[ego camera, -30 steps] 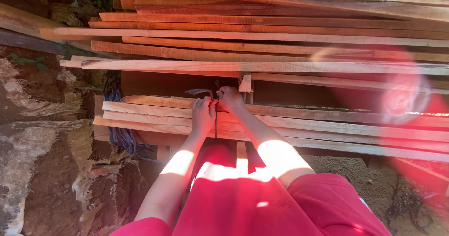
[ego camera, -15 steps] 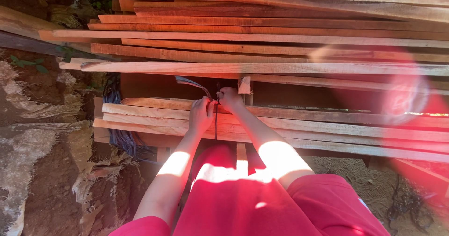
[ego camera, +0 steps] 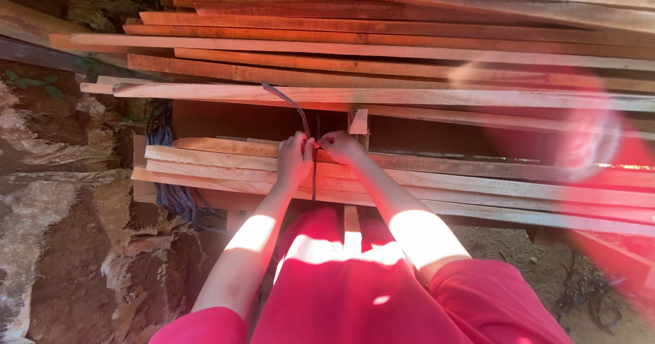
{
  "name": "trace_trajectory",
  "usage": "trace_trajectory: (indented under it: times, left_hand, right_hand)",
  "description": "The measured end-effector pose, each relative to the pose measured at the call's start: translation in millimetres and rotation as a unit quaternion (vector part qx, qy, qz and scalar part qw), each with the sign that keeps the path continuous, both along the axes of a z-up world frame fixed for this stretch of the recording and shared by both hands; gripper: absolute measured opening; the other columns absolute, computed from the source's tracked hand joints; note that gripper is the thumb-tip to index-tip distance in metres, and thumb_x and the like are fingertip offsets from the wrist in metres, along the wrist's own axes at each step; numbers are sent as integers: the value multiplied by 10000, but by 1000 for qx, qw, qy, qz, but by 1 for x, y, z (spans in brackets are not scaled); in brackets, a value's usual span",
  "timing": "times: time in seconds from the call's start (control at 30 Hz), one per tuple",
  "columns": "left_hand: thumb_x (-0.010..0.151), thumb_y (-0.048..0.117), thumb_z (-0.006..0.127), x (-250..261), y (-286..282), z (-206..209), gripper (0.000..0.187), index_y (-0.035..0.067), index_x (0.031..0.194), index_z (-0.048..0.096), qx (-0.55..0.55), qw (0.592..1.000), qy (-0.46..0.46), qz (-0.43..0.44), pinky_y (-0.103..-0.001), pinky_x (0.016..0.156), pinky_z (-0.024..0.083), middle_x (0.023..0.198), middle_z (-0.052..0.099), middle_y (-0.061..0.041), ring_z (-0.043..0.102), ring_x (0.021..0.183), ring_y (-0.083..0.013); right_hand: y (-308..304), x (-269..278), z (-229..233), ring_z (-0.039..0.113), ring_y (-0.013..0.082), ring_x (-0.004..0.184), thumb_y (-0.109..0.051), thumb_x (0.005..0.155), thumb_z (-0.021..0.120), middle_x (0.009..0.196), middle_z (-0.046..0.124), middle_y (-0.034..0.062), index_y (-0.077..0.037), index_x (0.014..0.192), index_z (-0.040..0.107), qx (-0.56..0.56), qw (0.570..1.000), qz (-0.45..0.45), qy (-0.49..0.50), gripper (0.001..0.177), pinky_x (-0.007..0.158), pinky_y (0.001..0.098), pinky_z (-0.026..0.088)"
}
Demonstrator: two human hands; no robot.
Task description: Bundling several wooden planks together using plastic straps.
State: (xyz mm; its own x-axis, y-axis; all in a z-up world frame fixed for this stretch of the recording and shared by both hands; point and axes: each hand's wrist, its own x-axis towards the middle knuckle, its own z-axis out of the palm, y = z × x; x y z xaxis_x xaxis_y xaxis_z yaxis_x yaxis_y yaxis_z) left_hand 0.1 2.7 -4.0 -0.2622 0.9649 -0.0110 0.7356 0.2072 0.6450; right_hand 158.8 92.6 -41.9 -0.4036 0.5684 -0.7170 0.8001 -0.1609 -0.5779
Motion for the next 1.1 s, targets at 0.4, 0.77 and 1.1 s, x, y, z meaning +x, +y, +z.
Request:
trace_trajectory:
  times: [0.4, 0.77, 1.1]
  left_hand:
    - [1087, 360, 569, 26, -26, 16, 262, 172, 928, 659, -8, 999, -47, 7, -449, 1152, 247, 894, 678, -20, 611, 1073, -192]
    - [1121, 389, 459, 27, -41, 38, 313, 173, 970, 627, -91, 991, -89, -40, -418, 1033, 351, 879, 639, -32, 644, 975, -224]
    - [1027, 335, 666, 23, -16, 27, 218, 155, 942, 756, -50, 948, -233, 210, -399, 865, 515, 767, 716, -102, 684, 864, -249]
  right_hand:
    - [-21, -24, -106, 589, 270, 785, -128, 931, 465, 801, 473, 68, -39, 998, 566, -342, 774, -470, 251, 150, 643, 365, 421]
    - [-14, -24, -60, 737, 270, 1008, -371, 894, 726, 940, 768, 119, -142, 1077, 773, -16, 986, -144, 78, 296, 877, 368, 571]
    - [-16, -26, -31, 695, 87, 829, -322, 931, 738, 847, 770, -9, -183, 1113, 786, -39, 963, -198, 180, 234, 801, 270, 570]
